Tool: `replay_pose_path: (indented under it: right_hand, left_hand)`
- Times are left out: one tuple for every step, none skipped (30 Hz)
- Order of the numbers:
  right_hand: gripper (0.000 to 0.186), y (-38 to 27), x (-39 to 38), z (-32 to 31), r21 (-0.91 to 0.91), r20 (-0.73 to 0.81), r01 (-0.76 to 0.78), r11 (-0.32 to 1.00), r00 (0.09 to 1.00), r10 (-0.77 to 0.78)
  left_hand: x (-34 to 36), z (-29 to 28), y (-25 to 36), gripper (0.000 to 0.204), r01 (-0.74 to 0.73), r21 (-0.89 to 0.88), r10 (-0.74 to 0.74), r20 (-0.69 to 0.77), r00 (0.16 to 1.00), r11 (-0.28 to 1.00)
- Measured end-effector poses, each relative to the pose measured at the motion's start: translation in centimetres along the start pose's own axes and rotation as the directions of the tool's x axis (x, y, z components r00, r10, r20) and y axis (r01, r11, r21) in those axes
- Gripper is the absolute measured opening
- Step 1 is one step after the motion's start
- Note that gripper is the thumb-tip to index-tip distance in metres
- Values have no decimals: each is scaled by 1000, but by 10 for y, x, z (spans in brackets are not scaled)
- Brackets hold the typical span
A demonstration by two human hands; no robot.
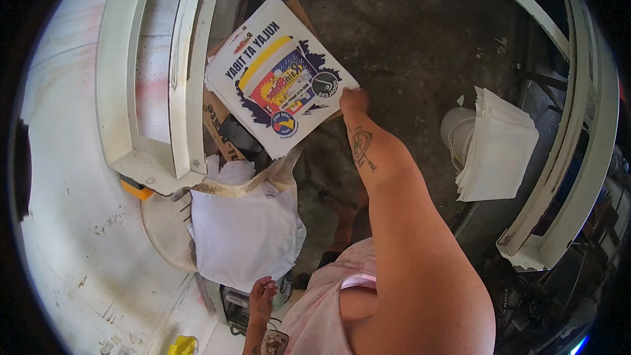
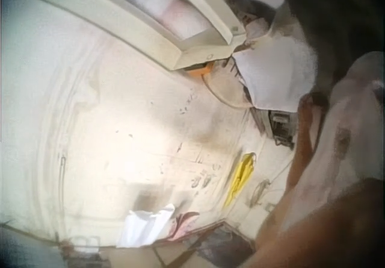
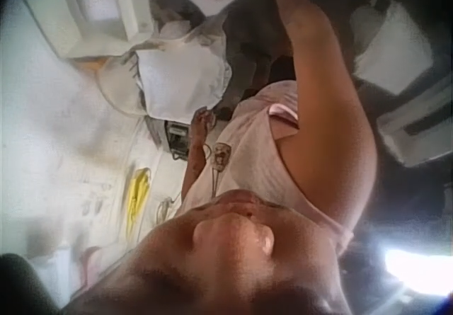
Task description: The recorder is seen placing garment pieces onto a heat press or printing machine, applying printed transfers, and folding the finished garments.
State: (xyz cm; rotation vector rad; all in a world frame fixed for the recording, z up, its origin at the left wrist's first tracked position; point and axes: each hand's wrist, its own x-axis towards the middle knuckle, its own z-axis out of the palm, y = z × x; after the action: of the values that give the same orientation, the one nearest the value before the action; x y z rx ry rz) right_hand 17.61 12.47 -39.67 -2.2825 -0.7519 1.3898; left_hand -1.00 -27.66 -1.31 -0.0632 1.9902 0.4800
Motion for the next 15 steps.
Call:
replay_pose_path:
  right_hand:
    - [38, -2, -2, -1, -58, -39, -25, 998, 999, 22]
    - [38, -3, -4, -4, -48, -41, -26, 999, 999, 24]
    - [37, -11, -12, -7, -111, -3, -20, 994, 1000, 20]
    - [38, -18, -16, -13, -174, 28, -14, 985, 999, 19]
    - [38, -28, -17, -15, -164, 28, -16, 986, 999, 21]
    - [37, -36, -19, -19, -184, 15, -57, 981, 998, 60]
    - [35, -41, -20, -20, -204, 4, -97, 974, 995, 100]
    - [35, -42, -18, -18, -198, 1, -103, 975, 994, 105]
    - [34, -43, -18, -18, -153, -30, -62, 986, 998, 58]
    - [33, -44, -20, -18, -109, -63, -20, 994, 998, 13]
    - [33, -44, -22, -19, -107, -64, -26, 994, 998, 19]
    - [33, -48, -30, -22, -95, -55, -1, 995, 998, -5]
    - [32, -51, -39, -24, -83, -46, 25, 996, 999, -29]
    - [32, -42, -44, -23, -79, -41, 23, 997, 999, -26]
    - [31, -30, -44, -30, -148, -16, 140, 979, 990, -144]
  left_hand:
    - [0, 2, 5, 31, -7, 8, 7, -2, 1000, 1000]
    - [0, 3, 6, 31, -1, 58, 0, 15, 1000, 998]
    - [0, 4, 5, 30, 6, 106, -9, 24, 1000, 994]
    - [0, 4, 3, 30, -1, 113, -2, 22, 1000, 994]
    - [1, 5, -1, 29, 0, 168, -6, 37, 999, 986]
    - [1, 7, 0, 29, 1, 225, -14, 59, 998, 974]
    - [0, 9, 2, 26, 41, 271, -54, 40, 998, 962]
    - [1, 11, 4, 26, 38, 279, -52, 41, 998, 959]
    - [-1, 12, 6, 26, 59, 276, -70, 30, 997, 959]
    - [-3, 12, 7, 26, 79, 271, -88, 20, 996, 959]
    - [-3, 10, 6, 26, 81, 277, -89, 18, 996, 957]
    - [0, 5, 3, 26, 85, 293, -93, 15, 996, 952]
    - [2, 2, 0, 26, 88, 308, -96, 11, 995, 947]
    - [4, -2, -4, 26, 89, 310, -95, 4, 995, 947]
    - [8, -1, -3, 27, 43, 285, -55, 34, 998, 957]
